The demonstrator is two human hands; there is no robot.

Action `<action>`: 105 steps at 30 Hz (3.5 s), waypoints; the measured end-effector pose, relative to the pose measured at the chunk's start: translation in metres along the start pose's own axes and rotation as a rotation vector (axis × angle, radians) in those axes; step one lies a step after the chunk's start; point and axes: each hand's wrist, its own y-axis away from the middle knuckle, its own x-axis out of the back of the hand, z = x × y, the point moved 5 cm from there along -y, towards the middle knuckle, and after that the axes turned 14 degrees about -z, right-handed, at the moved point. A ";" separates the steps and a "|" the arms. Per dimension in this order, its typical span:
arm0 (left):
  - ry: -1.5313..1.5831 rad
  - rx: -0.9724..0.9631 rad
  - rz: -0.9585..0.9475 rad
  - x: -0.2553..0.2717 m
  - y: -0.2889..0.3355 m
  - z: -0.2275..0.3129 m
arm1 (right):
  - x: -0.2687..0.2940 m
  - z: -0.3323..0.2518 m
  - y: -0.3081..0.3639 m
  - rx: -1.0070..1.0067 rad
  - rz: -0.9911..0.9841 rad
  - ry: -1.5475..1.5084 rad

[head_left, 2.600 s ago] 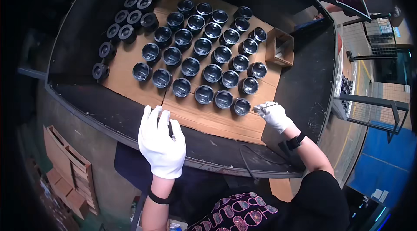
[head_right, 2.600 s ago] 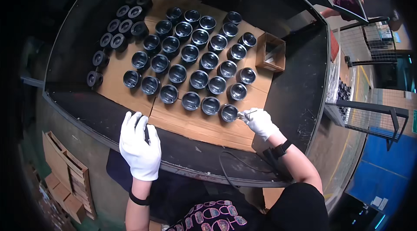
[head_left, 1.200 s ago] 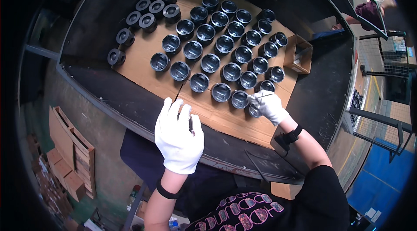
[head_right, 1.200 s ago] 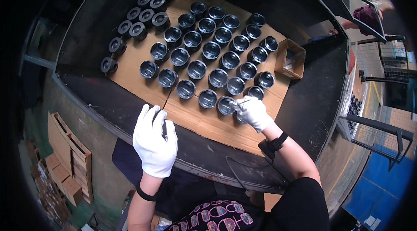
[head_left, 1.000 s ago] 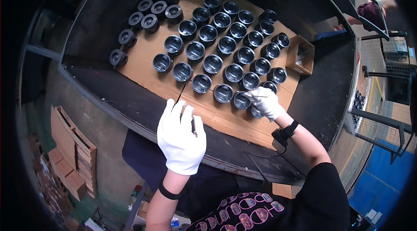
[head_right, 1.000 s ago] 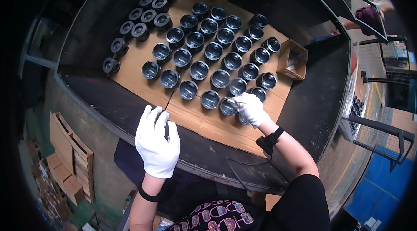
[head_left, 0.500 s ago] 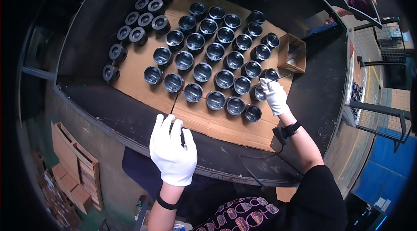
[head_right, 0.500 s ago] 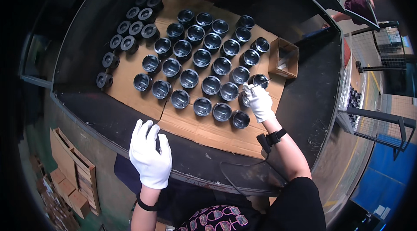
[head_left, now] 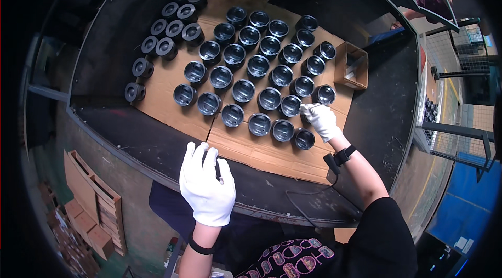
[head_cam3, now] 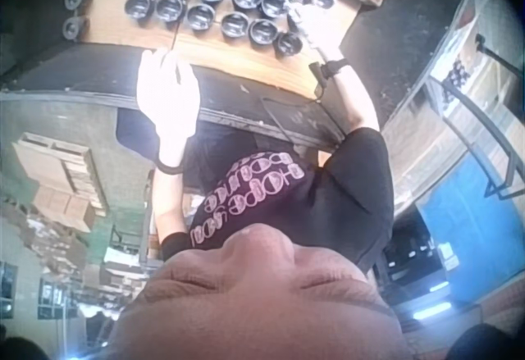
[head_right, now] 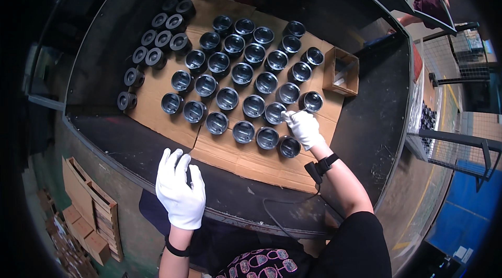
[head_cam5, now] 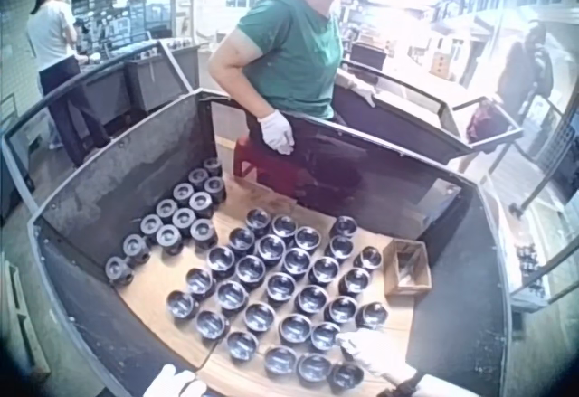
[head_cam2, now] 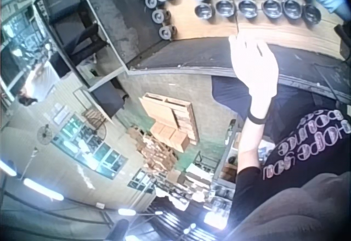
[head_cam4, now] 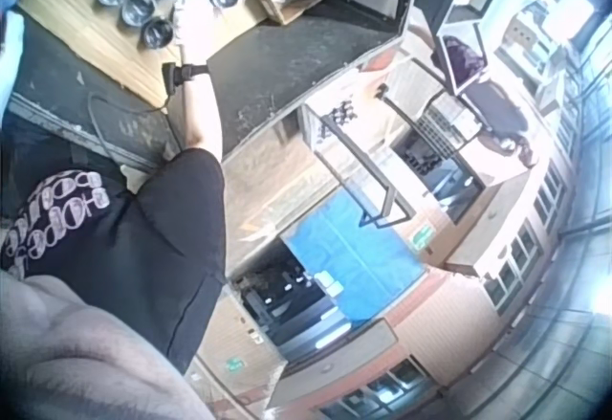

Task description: Inspecting and cleaning cylindrical metal parts using a handheld air nozzle inside a large metal cart.

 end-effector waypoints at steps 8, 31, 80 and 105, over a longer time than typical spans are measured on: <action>-0.015 0.008 -0.018 0.000 0.002 -0.002 | 0.033 -0.029 -0.018 0.014 0.278 -0.029; -0.082 -0.014 -0.084 0.000 -0.004 0.007 | 0.047 0.037 -0.033 -0.179 0.311 -0.012; -0.023 0.011 -0.162 0.004 -0.015 0.011 | 0.039 0.119 -0.155 -0.387 0.300 -0.046; -0.011 -0.020 -0.197 0.010 -0.025 0.030 | 0.088 0.226 -0.164 -0.349 0.625 0.005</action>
